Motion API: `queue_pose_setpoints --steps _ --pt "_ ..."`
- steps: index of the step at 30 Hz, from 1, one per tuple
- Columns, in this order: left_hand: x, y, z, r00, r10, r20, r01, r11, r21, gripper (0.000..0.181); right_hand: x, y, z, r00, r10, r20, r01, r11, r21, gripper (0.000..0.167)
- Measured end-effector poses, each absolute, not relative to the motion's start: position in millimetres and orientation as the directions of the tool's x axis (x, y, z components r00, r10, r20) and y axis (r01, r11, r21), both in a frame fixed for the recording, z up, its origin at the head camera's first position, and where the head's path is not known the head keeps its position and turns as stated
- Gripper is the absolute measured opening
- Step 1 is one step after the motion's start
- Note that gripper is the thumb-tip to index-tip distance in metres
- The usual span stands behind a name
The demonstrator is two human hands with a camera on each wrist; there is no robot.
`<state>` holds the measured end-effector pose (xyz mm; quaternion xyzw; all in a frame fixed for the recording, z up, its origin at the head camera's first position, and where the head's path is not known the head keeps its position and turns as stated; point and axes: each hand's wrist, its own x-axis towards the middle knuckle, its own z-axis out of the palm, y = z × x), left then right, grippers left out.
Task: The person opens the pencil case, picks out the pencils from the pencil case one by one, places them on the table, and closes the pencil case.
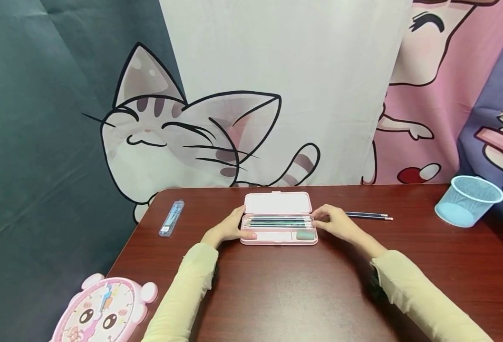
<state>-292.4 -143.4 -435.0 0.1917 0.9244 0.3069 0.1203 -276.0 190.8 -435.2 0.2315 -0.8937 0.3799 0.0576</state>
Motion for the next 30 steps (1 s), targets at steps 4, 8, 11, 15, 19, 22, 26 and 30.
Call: queue_pose_setpoints --steps 4,8,11,15,19,22,26,30 --pt "-293 -142 -435 -0.902 0.414 -0.118 0.259 0.741 0.619 0.112 -275 175 -435 -0.868 -0.417 0.269 -0.481 0.574 -0.663 0.018" --pt "-293 -140 -433 -0.907 0.396 -0.14 0.239 0.76 0.604 0.106 -276 168 -437 -0.859 -0.439 0.263 -0.493 0.57 -0.657 0.018" --pt "-292 -139 -433 -0.91 0.389 -0.146 0.237 0.775 0.586 0.105 -277 166 -439 -0.855 -0.455 0.248 -0.496 0.581 -0.645 0.017" --pt "-291 -139 -432 -0.91 0.389 -0.141 0.24 0.774 0.587 0.104 -279 163 -441 -0.848 -0.477 0.231 -0.503 0.586 -0.636 0.016" --pt "-291 -139 -432 -0.909 0.393 -0.142 0.241 0.771 0.59 0.104 -278 162 -441 -0.837 -0.496 0.23 -0.519 0.589 -0.619 0.015" --pt "-292 -139 -432 -0.908 0.392 -0.146 0.238 0.773 0.588 0.104 -278 161 -439 -0.835 -0.502 0.228 -0.525 0.598 -0.606 0.013" --pt "-292 -140 -432 -0.908 0.394 -0.141 0.245 0.773 0.585 0.105 -277 160 -438 -0.834 -0.511 0.208 -0.526 0.624 -0.578 0.01" --pt "-292 -140 -432 -0.908 0.394 -0.145 0.241 0.772 0.588 0.105 -275 160 -437 -0.834 -0.516 0.194 -0.524 0.631 -0.572 0.008"
